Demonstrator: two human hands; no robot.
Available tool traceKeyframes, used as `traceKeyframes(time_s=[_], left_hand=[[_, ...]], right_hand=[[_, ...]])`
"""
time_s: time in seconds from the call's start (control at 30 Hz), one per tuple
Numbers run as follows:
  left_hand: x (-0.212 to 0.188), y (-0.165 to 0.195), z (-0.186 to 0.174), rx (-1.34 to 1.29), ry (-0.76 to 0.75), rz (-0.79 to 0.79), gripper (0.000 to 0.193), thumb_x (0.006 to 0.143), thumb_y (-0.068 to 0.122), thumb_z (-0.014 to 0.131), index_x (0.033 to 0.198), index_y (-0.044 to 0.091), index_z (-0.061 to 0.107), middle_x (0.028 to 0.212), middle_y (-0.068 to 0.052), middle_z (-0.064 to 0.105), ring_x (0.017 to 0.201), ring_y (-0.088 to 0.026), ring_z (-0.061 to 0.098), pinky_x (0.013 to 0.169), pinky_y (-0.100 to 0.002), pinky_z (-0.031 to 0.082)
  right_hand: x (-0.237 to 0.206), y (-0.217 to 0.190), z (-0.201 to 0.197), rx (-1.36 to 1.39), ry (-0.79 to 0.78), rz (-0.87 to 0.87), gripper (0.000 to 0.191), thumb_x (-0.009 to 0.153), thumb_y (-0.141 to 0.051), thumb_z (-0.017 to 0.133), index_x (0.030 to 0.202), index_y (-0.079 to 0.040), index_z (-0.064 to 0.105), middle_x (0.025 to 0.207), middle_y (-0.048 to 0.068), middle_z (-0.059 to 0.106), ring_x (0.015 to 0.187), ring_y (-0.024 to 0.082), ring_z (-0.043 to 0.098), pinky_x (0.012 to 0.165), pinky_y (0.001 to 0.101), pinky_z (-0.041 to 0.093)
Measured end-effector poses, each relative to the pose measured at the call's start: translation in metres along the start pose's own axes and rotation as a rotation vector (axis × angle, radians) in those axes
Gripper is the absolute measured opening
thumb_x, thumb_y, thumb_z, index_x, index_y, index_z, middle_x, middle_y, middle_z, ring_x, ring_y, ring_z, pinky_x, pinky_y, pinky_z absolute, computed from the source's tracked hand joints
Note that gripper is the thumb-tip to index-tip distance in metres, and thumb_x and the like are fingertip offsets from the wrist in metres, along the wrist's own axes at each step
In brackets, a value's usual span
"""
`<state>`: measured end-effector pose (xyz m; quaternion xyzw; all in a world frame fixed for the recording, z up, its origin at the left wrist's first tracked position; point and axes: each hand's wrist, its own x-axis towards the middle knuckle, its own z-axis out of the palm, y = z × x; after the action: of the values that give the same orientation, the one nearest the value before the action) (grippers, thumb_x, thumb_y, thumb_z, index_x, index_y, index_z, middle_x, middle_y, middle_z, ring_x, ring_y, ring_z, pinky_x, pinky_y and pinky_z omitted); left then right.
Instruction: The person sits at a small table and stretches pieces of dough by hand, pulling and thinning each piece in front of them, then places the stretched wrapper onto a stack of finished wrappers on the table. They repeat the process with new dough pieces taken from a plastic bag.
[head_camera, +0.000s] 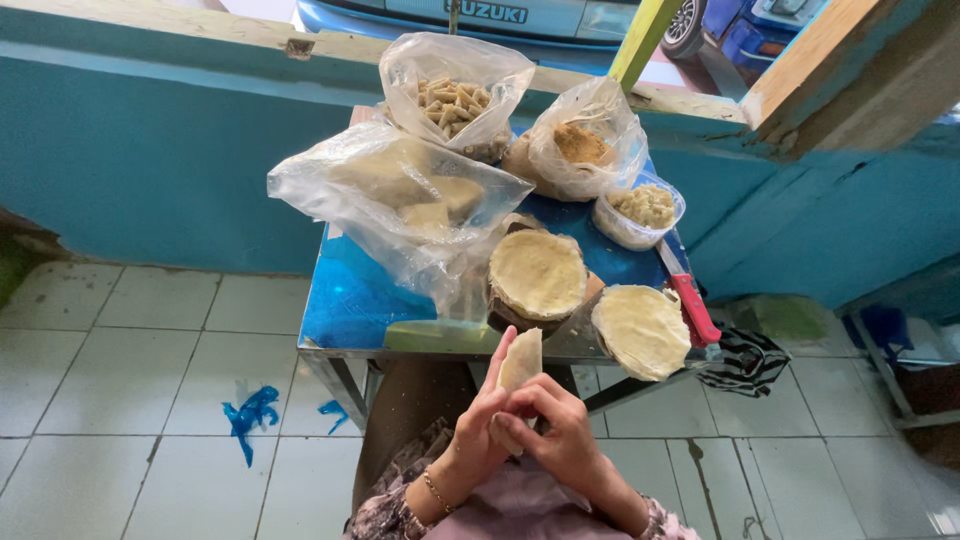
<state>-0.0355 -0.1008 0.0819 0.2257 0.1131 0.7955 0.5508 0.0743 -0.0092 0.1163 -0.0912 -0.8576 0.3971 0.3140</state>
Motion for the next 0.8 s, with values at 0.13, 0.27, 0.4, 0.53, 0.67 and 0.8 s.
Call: traceKeyframes(time_s=[0.13, 0.27, 0.4, 0.53, 0.67, 0.8], left_hand=[[0.006, 0.001, 0.000, 0.089, 0.057, -0.042, 0.088, 0.091, 0.013, 0.055, 0.167, 0.017, 0.012, 0.160, -0.011, 0.036, 0.135, -0.021, 0.045, 0.113, -0.034, 0.037], [0.007, -0.006, 0.002, 0.223, 0.083, -0.077, 0.067, 0.099, 0.012, 0.048, 0.161, 0.006, 0.024, 0.160, -0.012, 0.041, 0.143, -0.020, 0.043, 0.118, -0.032, 0.033], [0.007, -0.014, -0.001, 0.144, 0.156, -0.055, 0.055, 0.106, 0.019, 0.040, 0.155, -0.007, 0.038, 0.155, -0.018, 0.047, 0.143, -0.024, 0.044, 0.119, -0.034, 0.033], [0.009, -0.013, -0.006, 0.099, 0.110, -0.001, 0.054, 0.106, 0.021, 0.037, 0.150, -0.011, 0.042, 0.158, -0.016, 0.046, 0.146, -0.022, 0.044, 0.120, -0.033, 0.033], [0.007, -0.009, -0.003, 0.071, 0.159, -0.048, 0.057, 0.108, 0.026, 0.035, 0.154, -0.006, 0.042, 0.158, -0.013, 0.046, 0.134, -0.022, 0.044, 0.108, -0.033, 0.035], [0.006, -0.007, 0.006, 0.056, 0.125, -0.060, 0.057, 0.108, 0.028, 0.034, 0.158, -0.001, 0.038, 0.157, -0.013, 0.045, 0.139, -0.022, 0.044, 0.116, -0.034, 0.033]], right_hand=[[-0.009, 0.008, 0.003, -0.115, 0.082, -0.130, 0.016, 0.082, -0.007, 0.078, 0.092, -0.002, 0.067, 0.090, 0.007, 0.065, 0.074, 0.016, 0.066, 0.062, 0.0268, 0.053], [-0.015, 0.036, 0.002, 0.170, 0.123, 0.214, 0.008, 0.087, -0.003, 0.070, 0.094, -0.002, 0.067, 0.086, 0.003, 0.064, 0.071, 0.009, 0.062, 0.061, 0.0238, 0.052], [-0.022, 0.058, 0.006, 0.504, 0.106, 0.417, 0.004, 0.096, -0.005, 0.066, 0.099, -0.002, 0.066, 0.085, 0.000, 0.063, 0.074, 0.005, 0.058, 0.064, 0.0217, 0.049], [-0.025, 0.060, 0.003, 0.582, 0.056, 0.426, 0.007, 0.097, -0.007, 0.067, 0.100, 0.000, 0.065, 0.087, 0.000, 0.064, 0.077, 0.005, 0.059, 0.066, 0.0214, 0.049], [-0.021, 0.056, -0.003, 0.533, 0.005, 0.417, 0.012, 0.101, -0.012, 0.063, 0.100, -0.001, 0.067, 0.083, 0.001, 0.065, 0.071, 0.006, 0.060, 0.062, 0.0218, 0.050], [-0.014, 0.057, 0.002, 0.472, 0.067, 0.494, 0.010, 0.096, -0.011, 0.068, 0.097, -0.001, 0.068, 0.077, 0.000, 0.064, 0.066, 0.005, 0.057, 0.057, 0.0217, 0.046]])
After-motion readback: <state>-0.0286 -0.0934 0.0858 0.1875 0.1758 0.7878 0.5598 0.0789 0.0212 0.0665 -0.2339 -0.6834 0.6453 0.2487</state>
